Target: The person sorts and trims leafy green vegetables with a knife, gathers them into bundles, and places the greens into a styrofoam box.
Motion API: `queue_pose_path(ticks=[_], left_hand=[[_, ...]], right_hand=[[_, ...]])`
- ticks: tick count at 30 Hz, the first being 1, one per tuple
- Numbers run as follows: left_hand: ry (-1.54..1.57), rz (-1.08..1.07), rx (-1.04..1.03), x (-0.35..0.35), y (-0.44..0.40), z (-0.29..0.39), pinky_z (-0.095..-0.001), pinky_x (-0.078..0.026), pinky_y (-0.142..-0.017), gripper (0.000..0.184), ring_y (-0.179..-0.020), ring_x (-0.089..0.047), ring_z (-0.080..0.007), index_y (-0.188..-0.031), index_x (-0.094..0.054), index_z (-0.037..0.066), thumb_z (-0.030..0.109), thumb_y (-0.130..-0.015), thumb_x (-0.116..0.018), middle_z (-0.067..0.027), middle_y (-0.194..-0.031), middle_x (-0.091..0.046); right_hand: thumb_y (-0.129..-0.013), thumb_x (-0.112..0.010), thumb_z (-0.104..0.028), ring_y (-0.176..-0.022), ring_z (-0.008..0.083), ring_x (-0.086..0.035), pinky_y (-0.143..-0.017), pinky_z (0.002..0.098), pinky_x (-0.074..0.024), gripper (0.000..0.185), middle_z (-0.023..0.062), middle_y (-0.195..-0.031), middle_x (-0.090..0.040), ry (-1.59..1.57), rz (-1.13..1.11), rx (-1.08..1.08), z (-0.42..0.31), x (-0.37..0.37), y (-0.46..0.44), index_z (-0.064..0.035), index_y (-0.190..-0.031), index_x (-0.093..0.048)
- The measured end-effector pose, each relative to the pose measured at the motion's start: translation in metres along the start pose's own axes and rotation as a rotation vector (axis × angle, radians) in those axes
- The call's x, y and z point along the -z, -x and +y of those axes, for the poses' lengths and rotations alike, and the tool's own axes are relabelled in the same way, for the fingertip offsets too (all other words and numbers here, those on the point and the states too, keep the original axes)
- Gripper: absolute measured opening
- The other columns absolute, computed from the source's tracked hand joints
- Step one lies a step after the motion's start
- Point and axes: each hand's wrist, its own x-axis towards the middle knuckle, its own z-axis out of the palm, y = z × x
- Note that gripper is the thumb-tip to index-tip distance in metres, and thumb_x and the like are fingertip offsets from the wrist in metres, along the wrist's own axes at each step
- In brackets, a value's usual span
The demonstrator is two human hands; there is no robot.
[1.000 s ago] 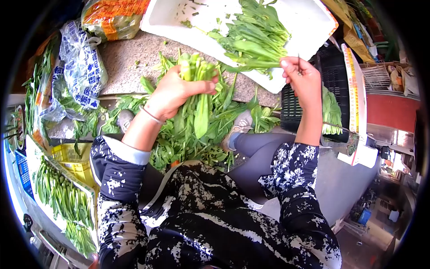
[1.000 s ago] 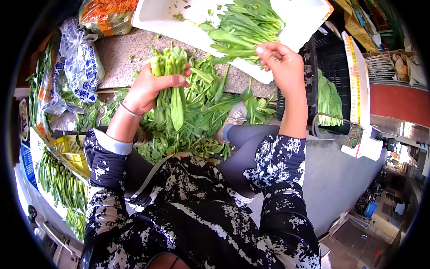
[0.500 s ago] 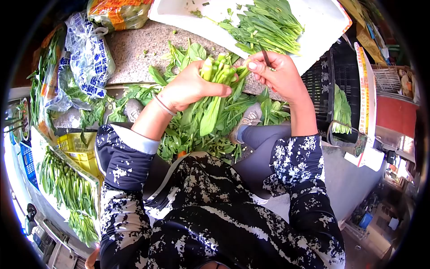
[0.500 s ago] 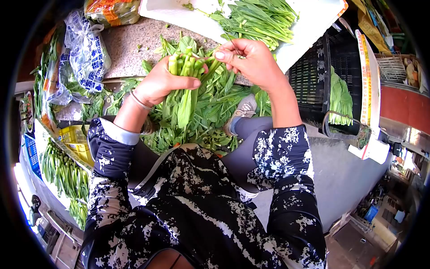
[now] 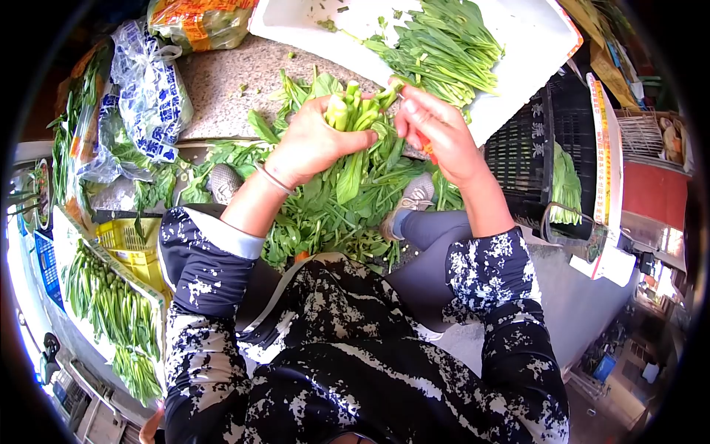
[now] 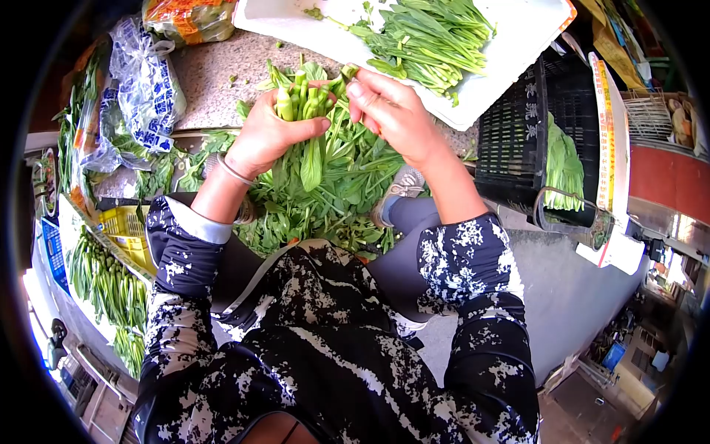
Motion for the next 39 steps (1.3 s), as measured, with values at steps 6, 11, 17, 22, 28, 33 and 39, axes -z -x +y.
queue_pose_path(ticks=[6,11,17,22,28,33,39], left_hand=[[-0.081,0.043,-0.068,-0.005,0.005,0.010,-0.0219,-0.046,-0.075,0.041,-0.079,-0.057,-0.0080,-0.105,-0.058,0.002,0.010,-0.066,-0.070,-0.0029,-0.088,-0.062],[-0.276,0.109,-0.260,-0.004,0.000,-0.007,-0.0223,-0.046,-0.076,0.041,-0.080,-0.056,-0.0071,-0.107,-0.058,0.003,0.006,-0.067,-0.069,-0.0021,-0.092,-0.062],[-0.195,0.086,-0.211,-0.003,0.002,0.000,-0.0224,-0.046,-0.076,0.042,-0.081,-0.057,-0.0074,-0.107,-0.057,0.002,0.006,-0.067,-0.068,-0.0027,-0.092,-0.063],[-0.058,0.021,-0.043,0.003,0.004,0.003,-0.0227,-0.047,-0.075,0.040,-0.081,-0.058,-0.0069,-0.108,-0.056,0.000,0.005,-0.070,-0.068,-0.0028,-0.092,-0.064],[-0.044,-0.032,0.113,0.011,0.006,-0.001,-0.0234,-0.048,-0.076,0.038,-0.081,-0.058,-0.0079,-0.107,-0.057,0.000,0.000,-0.070,-0.067,-0.0037,-0.094,-0.064],[0.277,-0.071,0.075,0.015,0.011,0.002,-0.0238,-0.047,-0.077,0.032,-0.082,-0.059,-0.0101,-0.102,-0.060,0.001,0.000,-0.071,-0.066,-0.0040,-0.094,-0.063],[0.281,-0.103,0.103,0.012,0.010,0.003,-0.0246,-0.047,-0.078,0.035,-0.084,-0.059,-0.0112,-0.103,-0.058,0.000,-0.003,-0.069,-0.066,-0.0049,-0.096,-0.063]], right_hand=[[-0.088,-0.057,-0.025,-0.064,0.0049,-0.047,-0.057,0.0190,-0.0396,0.049,-0.0014,-0.072,-0.052,0.174,0.049,0.072,0.002,-0.005,-0.005,0.0043,-0.125,-0.043],[-0.087,-0.058,-0.024,-0.076,0.0081,-0.053,-0.067,0.0221,-0.0443,0.048,0.0036,-0.085,-0.059,0.219,0.051,0.080,0.006,-0.006,-0.005,0.0060,-0.122,-0.045],[-0.085,-0.060,-0.022,-0.085,0.0102,-0.057,-0.077,0.0240,-0.0454,0.039,0.0110,-0.096,-0.064,0.436,0.132,0.249,0.012,-0.004,-0.007,0.0032,-0.114,-0.053],[-0.085,-0.060,-0.019,-0.083,0.0098,-0.059,-0.076,0.0236,-0.0457,0.032,0.0118,-0.093,-0.066,0.494,0.152,0.258,0.012,-0.002,-0.006,-0.0003,-0.110,-0.058],[-0.086,-0.058,-0.020,-0.087,0.0119,-0.059,-0.080,0.0248,-0.0449,0.030,0.0132,-0.101,-0.064,0.542,0.120,0.202,0.021,0.010,-0.009,-0.0039,-0.111,-0.059],[-0.085,-0.060,-0.023,-0.074,0.0075,-0.049,-0.066,0.0206,-0.0388,0.034,0.0047,-0.087,-0.059,0.223,0.124,0.055,0.021,0.010,-0.008,-0.0030,-0.112,-0.058],[-0.080,-0.066,-0.022,-0.076,0.0078,-0.055,-0.071,0.0233,-0.0452,0.032,0.0047,-0.084,-0.064,0.248,0.129,-0.005,0.014,0.000,-0.009,0.0016,-0.101,-0.062]])
